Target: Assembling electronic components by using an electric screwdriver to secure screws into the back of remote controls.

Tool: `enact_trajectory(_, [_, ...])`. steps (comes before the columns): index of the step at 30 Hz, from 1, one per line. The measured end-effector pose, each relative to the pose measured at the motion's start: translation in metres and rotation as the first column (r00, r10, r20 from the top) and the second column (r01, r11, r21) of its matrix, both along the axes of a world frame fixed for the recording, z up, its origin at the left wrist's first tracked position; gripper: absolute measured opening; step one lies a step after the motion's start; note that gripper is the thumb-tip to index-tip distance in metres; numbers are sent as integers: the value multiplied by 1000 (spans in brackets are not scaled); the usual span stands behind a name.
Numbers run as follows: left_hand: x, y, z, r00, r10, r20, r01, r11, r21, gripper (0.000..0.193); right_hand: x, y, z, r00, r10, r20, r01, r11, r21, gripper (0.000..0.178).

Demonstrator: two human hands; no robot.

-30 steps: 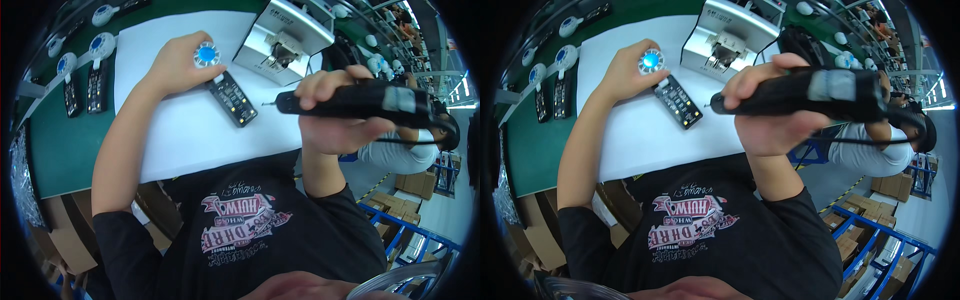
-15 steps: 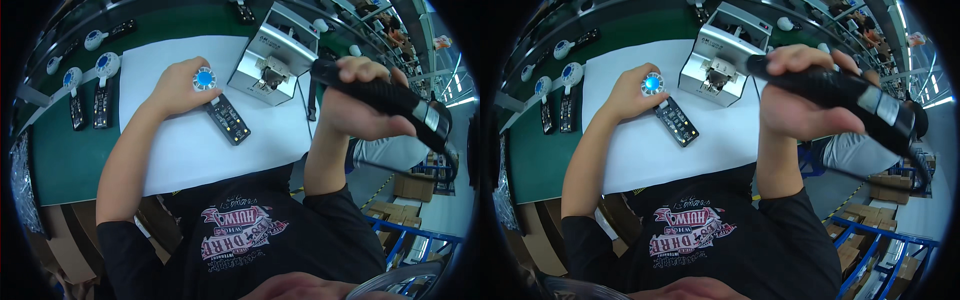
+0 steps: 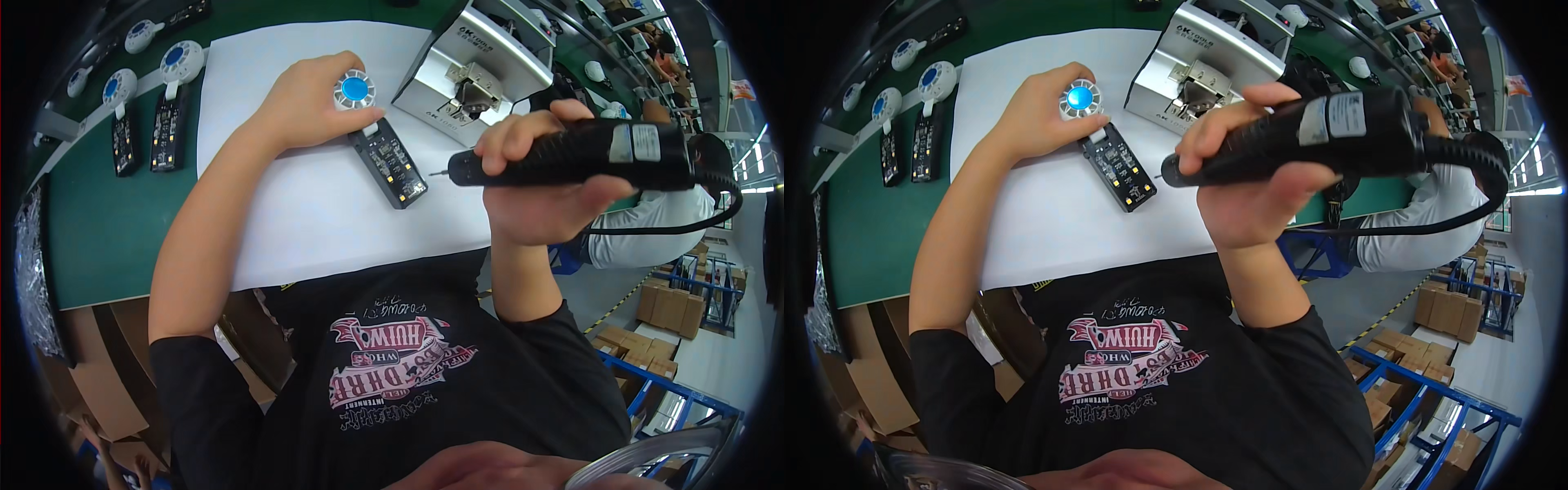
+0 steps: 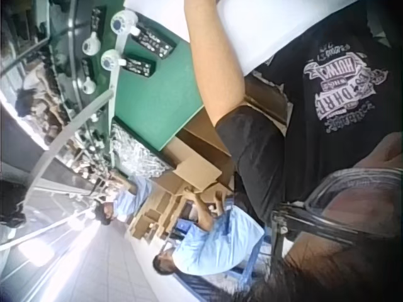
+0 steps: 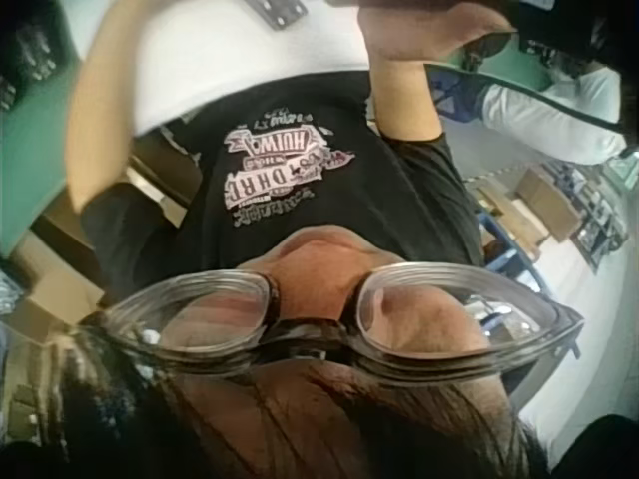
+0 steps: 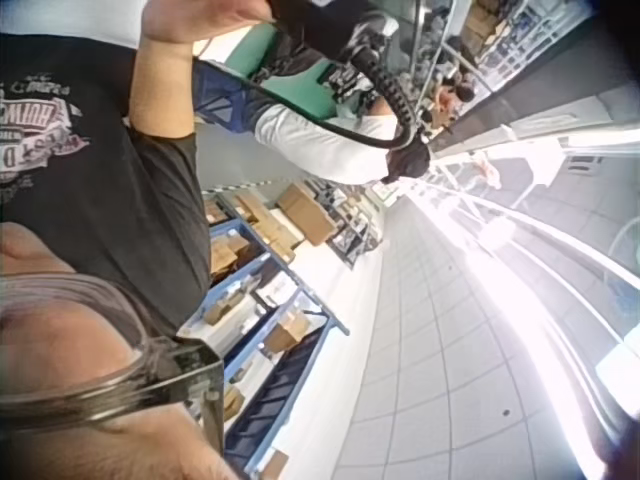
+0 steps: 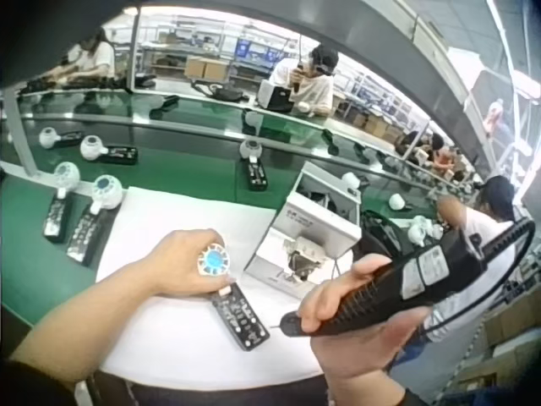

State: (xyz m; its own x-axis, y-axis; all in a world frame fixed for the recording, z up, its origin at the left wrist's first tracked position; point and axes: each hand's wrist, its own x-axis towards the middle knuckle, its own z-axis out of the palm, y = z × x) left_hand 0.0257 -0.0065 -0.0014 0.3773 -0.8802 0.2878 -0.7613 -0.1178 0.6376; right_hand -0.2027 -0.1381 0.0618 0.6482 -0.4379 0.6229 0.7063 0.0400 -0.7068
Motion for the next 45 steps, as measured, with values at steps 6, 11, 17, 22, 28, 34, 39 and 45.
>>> enact_trajectory(6, [0,0,-3,1000,1,21,-1,1000,-13,51,-7,1,-17,999,53,-11,-53,998,-25,93])
enact_trajectory(11, [2,-1,-5,1000,4,21,-4,1000,-13,60,-10,3,-22,999,46,-14,-46,999,3,93])
enact_trajectory(17, [5,-4,-5,999,-21,28,23,998,-56,58,-8,5,-23,997,75,-13,-76,995,-71,91])
enact_trajectory(22, [3,3,-4,998,-22,-51,23,999,22,53,7,-14,-2,963,266,-46,-261,961,91,89])
enact_trajectory(28, [0,0,5,998,-48,-49,49,999,16,49,40,-31,35,864,-458,209,493,854,-165,76])
enact_trajectory(34, [1,0,3,1000,7,-20,-7,1000,6,50,38,-33,22,930,-363,-54,353,925,-140,84])
enact_trajectory(39, [0,0,-3,999,41,8,-41,999,2,50,15,-14,9,997,80,6,-80,988,131,88])
enact_trajectory(45, [5,-3,-7,997,36,61,-33,998,-46,58,0,12,-12,988,152,1,-151,985,84,92])
